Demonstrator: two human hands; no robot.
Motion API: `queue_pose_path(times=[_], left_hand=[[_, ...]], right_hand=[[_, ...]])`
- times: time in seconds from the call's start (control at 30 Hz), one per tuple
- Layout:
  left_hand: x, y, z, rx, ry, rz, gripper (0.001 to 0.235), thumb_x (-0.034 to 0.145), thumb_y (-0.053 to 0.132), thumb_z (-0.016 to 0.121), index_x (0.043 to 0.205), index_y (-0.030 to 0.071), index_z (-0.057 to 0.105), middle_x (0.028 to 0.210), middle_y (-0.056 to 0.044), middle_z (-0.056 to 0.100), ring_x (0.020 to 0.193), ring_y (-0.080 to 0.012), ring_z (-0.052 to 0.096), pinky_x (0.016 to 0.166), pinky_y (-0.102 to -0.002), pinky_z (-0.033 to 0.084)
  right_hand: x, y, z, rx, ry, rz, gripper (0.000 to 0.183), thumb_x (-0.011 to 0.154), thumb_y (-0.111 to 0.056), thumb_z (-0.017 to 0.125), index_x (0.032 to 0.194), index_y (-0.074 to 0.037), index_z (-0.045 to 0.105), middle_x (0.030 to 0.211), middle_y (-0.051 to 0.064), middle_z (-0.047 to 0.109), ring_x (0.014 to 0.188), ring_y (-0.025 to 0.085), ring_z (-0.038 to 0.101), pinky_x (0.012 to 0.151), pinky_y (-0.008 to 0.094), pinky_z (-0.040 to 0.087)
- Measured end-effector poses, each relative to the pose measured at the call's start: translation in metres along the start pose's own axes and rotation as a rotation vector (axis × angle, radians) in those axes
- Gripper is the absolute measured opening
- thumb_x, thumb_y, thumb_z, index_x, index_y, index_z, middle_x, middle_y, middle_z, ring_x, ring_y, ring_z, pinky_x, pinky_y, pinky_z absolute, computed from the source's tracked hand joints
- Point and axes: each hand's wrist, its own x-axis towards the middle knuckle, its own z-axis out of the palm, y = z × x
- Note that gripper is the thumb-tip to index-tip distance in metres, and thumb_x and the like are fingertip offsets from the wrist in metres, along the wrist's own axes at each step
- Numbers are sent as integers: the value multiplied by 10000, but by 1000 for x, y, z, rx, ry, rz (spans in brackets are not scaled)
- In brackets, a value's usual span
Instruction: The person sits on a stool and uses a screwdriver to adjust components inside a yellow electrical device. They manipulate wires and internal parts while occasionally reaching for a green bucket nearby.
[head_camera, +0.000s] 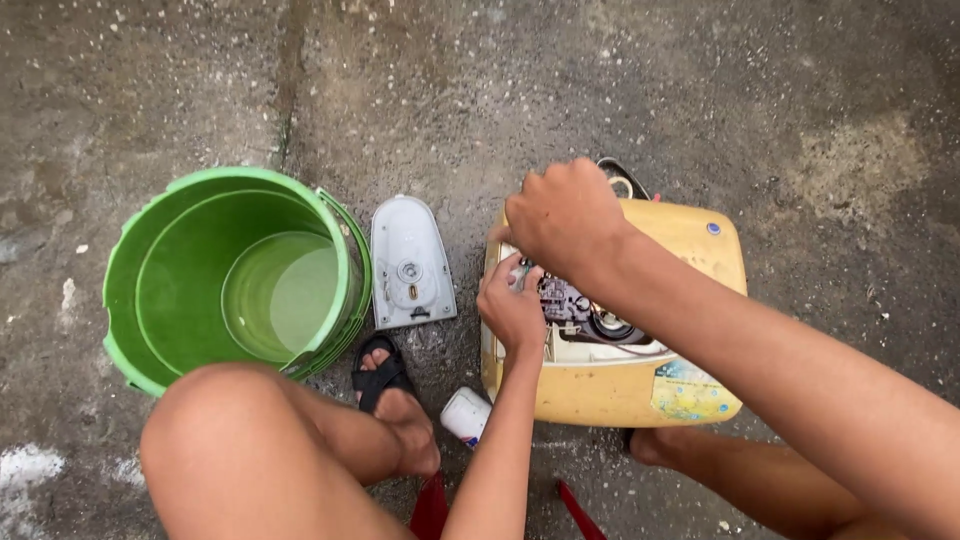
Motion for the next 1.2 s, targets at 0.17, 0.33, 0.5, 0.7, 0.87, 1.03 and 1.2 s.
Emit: queue_pose_path(times=[0.17,0.33,0.5,0.7,0.87,1.03,1.2], left_hand=[[8,-2,3,-50,38,15,368,717,-33,849,1033,126,749,930,-76,752,854,-256,737,757,-361,604],[8,1,-9,-125,-59,-93,412,729,21,890,1081,68,680,951,-118,794,885,-230,754,773,-338,604],[15,8,-29,-99,-170,-22,281,801,16,846,1064,68,763,1031,-169,783,894,-211,715,803,-323,592],[30,-8,-25,121,-171,274,200,836,156,852,1023,118,793,939,-48,760,810,-173,734,737,-305,608],[36,-17,-21,144,-174,459,195,875,137,817,1052,68,777,912,-83,737,817,-199,741,718,-301,628],[49,-42,-11,101,-216,581,171,862,83,798,1032,88,787,911,-65,730,868,-241,740,739,-330,625],[49,-38,-16,158,-192,635,192,787,101,846,955,88,754,853,-25,666,855,-232,709,735,-364,604]], right_hand=[[-1,6,-28,96,-204,-59,725,717,-492,792,1227,-41,541,1097,180,704,951,383,753,789,540,601],[6,11,-15,206,-227,-71,564,725,-187,697,1223,41,564,1131,216,691,931,425,755,759,573,612],[8,9,0,16,20,19,373,935,-424,498,854,-196,782,842,66,779,829,328,768,716,460,540],[8,6,-12,27,-174,186,467,960,-527,458,1007,-205,793,950,42,788,946,285,757,746,451,558],[-5,8,-30,105,-193,160,578,938,-588,498,1093,-75,714,946,133,785,954,352,768,794,492,581],[-3,14,-59,367,-276,-41,616,750,-301,671,1240,3,454,1223,217,621,975,513,720,838,634,576],[6,11,-37,430,-367,-147,525,825,-148,598,1270,131,589,1303,275,573,1034,551,691,904,636,574]])
